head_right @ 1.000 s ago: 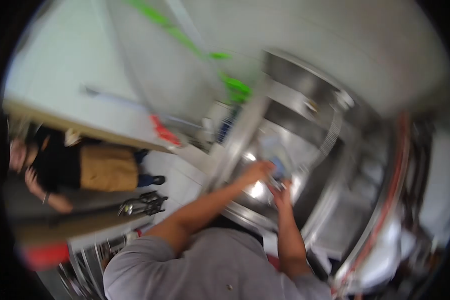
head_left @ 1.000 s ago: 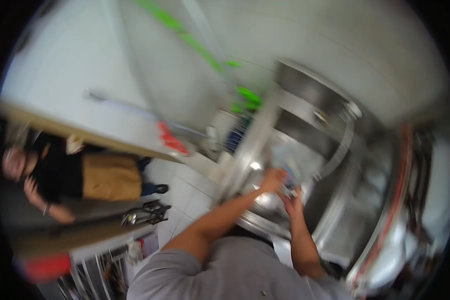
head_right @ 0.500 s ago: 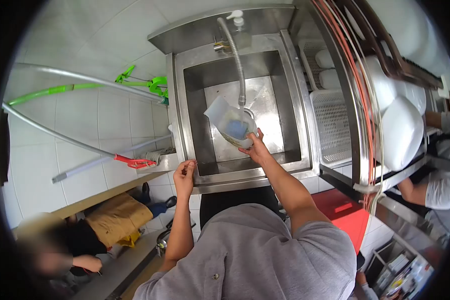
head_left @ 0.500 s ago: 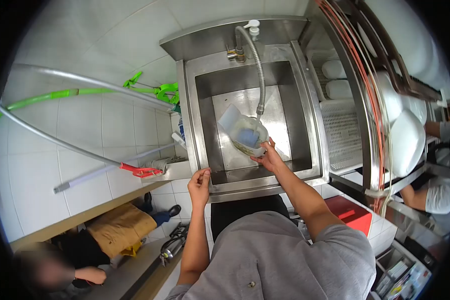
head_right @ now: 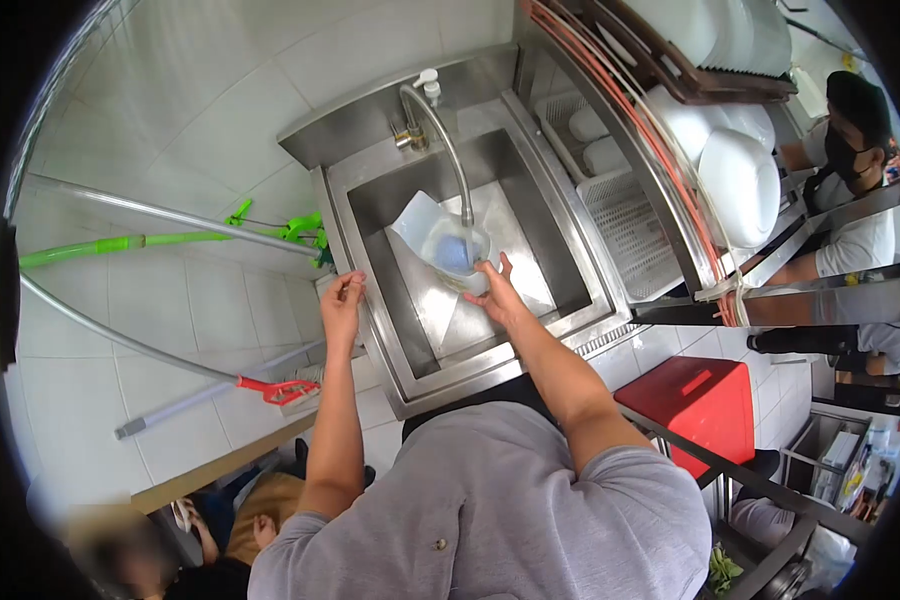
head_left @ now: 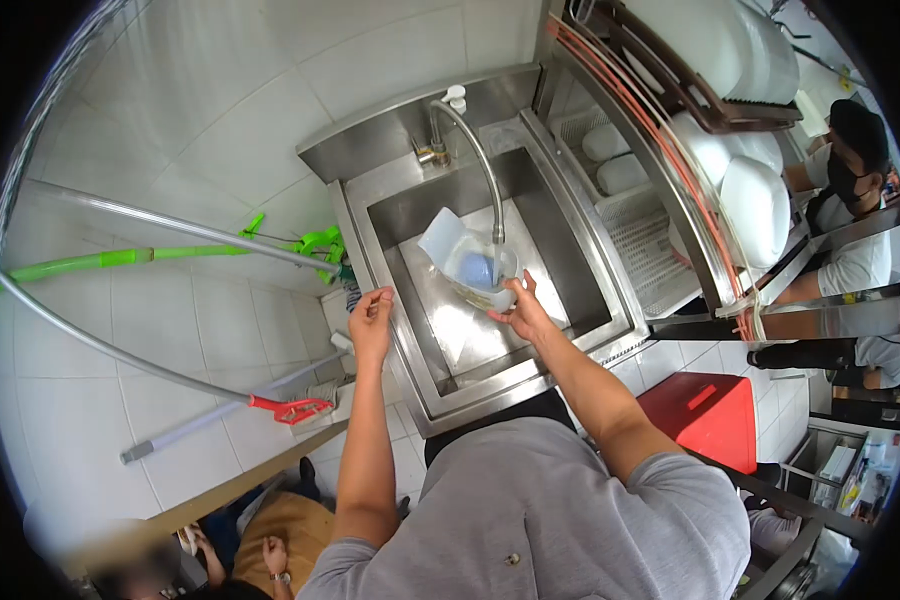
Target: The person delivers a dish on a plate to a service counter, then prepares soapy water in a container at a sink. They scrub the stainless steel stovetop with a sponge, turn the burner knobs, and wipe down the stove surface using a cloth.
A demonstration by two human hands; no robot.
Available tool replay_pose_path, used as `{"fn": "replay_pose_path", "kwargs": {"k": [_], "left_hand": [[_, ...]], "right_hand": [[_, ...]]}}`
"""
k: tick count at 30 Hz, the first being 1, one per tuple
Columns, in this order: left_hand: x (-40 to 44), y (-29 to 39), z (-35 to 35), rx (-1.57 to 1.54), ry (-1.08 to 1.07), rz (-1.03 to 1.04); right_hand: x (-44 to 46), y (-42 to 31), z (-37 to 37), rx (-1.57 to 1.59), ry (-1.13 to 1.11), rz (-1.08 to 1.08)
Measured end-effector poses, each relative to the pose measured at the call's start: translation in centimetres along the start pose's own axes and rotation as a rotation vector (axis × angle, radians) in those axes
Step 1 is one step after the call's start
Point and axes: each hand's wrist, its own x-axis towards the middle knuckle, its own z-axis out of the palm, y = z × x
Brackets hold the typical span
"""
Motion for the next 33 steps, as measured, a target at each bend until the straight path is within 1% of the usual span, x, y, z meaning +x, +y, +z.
{"fn": "replay_pose_path", "kwargs": {"k": [2, 3, 6, 8, 10, 12, 14, 16, 17, 18, 19, 21, 22, 25, 28, 29, 30, 32, 33], "left_hand": [[2.8, 0.5, -0.4, 0.094, -0.039, 0.05], [4.4, 0.9, -0.4, 0.068, -0.048, 0.053], [9.8, 1.3, 0.5, 0.005, -0.09, 0.158], [12.4, 3.1, 1.6, 0.078, -0.072, 0.187], [16.7, 1.4, 3.6, 0.103, -0.102, 0.212], [20.9, -0.5, 6.6, 0.099, -0.164, 0.139], [24.7, -2.1, 9.8, -0.064, -0.269, -0.076], [25.1, 1.1, 11.3, -0.191, -0.258, -0.313], [26.9, 0.0, 13.1, -0.128, -0.2, -0.283], [29.0, -2.1, 15.2, -0.062, -0.141, -0.253], [30.3, -3.2, 16.6, 0.009, -0.085, -0.225], [31.1, -2.7, 17.9, 0.01, -0.138, -0.226], [31.1, -2.5, 18.3, 0.017, -0.17, -0.229], [30.4, -2.0, 18.4, 0.331, 0.015, -0.133], [31.3, -4.5, 17.9, 0.105, -0.074, -0.004], [29.7, -1.9, 16.6, 0.175, -0.103, 0.044], [29.0, -1.4, 16.3, 0.213, -0.052, 0.101], [27.6, -1.4, 16.2, 0.29, 0.027, 0.207], [26.9, -1.7, 15.6, 0.318, -0.016, 0.301]], "right_hand": [[-0.8, 0.1, 1.1, 0.026, 0.003, -0.018], [-0.7, 0.5, 1.0, 0.034, 0.018, -0.027], [-0.7, 2.2, 0.4, 0.072, 0.017, -0.08], [-2.0, 2.3, 0.8, 0.073, 0.001, -0.066], [-3.0, 2.4, 0.9, 0.08, -0.02, -0.055], [-3.4, 2.4, 0.4, 0.089, -0.042, -0.05], [-3.7, 2.3, 0.1, 0.119, -0.046, -0.06], [-3.2, 2.6, -1.1, 0.15, -0.076, -0.044], [-4.4, 2.0, 0.2, 0.084, -0.019, -0.045], [-4.5, 1.7, 0.1, 0.078, -0.059, -0.054], [-4.7, 1.5, 0.2, 0.071, -0.034, -0.053], [-4.3, 1.0, -0.4, 0.11, -0.017, -0.026], [-4.0, 0.6, -0.7, 0.076, -0.031, -0.031], [-3.9, -0.5, -1.1, -0.01, -0.097, -0.016], [-3.5, -1.5, -2.7, -0.124, -0.167, -0.008], [-3.2, -1.8, -3.2, -0.091, -0.209, 0.019], [-2.8, -2.0, -3.7, -0.106, -0.224, 0.03], [-3.4, -2.6, -3.8, -0.126, -0.233, 0.053], [-3.1, -2.7, -4.6, -0.132, -0.263, 0.08]]}}
